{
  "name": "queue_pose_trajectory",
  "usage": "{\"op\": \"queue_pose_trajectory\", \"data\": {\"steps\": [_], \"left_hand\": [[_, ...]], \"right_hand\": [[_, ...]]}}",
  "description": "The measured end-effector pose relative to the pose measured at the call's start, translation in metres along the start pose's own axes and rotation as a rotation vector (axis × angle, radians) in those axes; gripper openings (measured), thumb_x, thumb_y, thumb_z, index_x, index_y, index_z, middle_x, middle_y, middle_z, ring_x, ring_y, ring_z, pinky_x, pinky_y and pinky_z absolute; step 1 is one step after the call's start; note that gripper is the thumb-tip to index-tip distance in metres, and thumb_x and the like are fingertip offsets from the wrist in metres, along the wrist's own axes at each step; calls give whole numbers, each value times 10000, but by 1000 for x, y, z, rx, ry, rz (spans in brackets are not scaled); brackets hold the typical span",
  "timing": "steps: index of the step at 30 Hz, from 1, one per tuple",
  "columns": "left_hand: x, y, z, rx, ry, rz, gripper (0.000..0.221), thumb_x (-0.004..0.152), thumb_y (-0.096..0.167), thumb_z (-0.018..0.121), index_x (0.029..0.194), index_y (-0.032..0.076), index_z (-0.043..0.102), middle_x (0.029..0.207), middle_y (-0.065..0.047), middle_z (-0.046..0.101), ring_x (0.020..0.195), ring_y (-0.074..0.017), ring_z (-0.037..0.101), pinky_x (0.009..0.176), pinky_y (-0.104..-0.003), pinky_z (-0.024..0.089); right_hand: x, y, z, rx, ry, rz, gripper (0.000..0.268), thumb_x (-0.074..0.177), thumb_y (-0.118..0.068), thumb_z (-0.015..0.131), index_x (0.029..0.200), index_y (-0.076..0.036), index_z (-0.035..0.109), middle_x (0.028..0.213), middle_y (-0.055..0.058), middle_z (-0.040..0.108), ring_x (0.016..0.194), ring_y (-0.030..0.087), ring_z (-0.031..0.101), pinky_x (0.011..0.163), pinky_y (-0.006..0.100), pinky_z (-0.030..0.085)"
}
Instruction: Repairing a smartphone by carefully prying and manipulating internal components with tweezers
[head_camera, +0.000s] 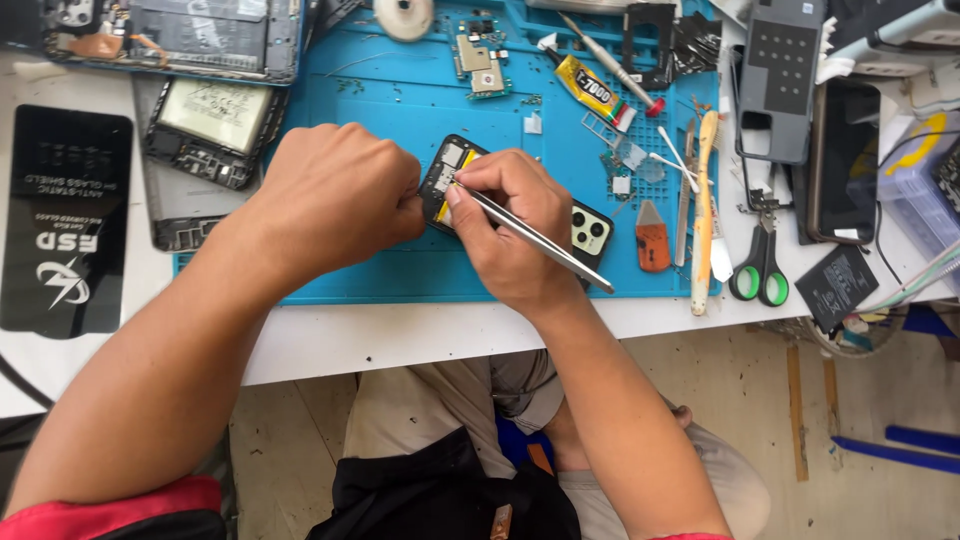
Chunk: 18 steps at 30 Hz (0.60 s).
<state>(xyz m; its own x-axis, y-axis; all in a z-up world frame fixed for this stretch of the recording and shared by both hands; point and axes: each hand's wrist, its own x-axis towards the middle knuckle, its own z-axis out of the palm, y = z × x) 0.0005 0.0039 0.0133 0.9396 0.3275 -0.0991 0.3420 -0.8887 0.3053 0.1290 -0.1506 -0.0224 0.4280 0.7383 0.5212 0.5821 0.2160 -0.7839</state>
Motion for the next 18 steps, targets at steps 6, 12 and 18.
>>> {"op": "queue_pose_trajectory", "data": {"steps": [6, 12, 18], "left_hand": [[-1, 1, 15, 218, 81, 117, 468, 954, 225, 610, 501, 164, 509, 424, 8, 471, 376, -151, 406, 463, -275, 380], [0, -2, 18, 275, 174, 227, 413, 951, 208, 596, 543, 174, 543, 450, 23, 480, 372, -126, 407, 477, -247, 373], [2, -20, 41, 348, 263, 245, 178, 799, 248, 626, 636, 202, 571, 582, 25, 577, 430, -315, 486, 413, -392, 260]], "right_hand": [[-1, 1, 0, 14, -29, 39, 113, 954, -69, 725, 896, 2, 659, 907, 176, 697, 762, 290, 730, 558, 311, 586], [3, 1, -1, 96, -61, 130, 88, 971, -57, 684, 915, 9, 664, 899, 172, 697, 688, 203, 746, 521, 262, 579], [9, -10, -5, -112, -139, 110, 93, 950, -121, 668, 920, -34, 666, 891, 106, 698, 808, 221, 692, 712, 344, 551]]}}
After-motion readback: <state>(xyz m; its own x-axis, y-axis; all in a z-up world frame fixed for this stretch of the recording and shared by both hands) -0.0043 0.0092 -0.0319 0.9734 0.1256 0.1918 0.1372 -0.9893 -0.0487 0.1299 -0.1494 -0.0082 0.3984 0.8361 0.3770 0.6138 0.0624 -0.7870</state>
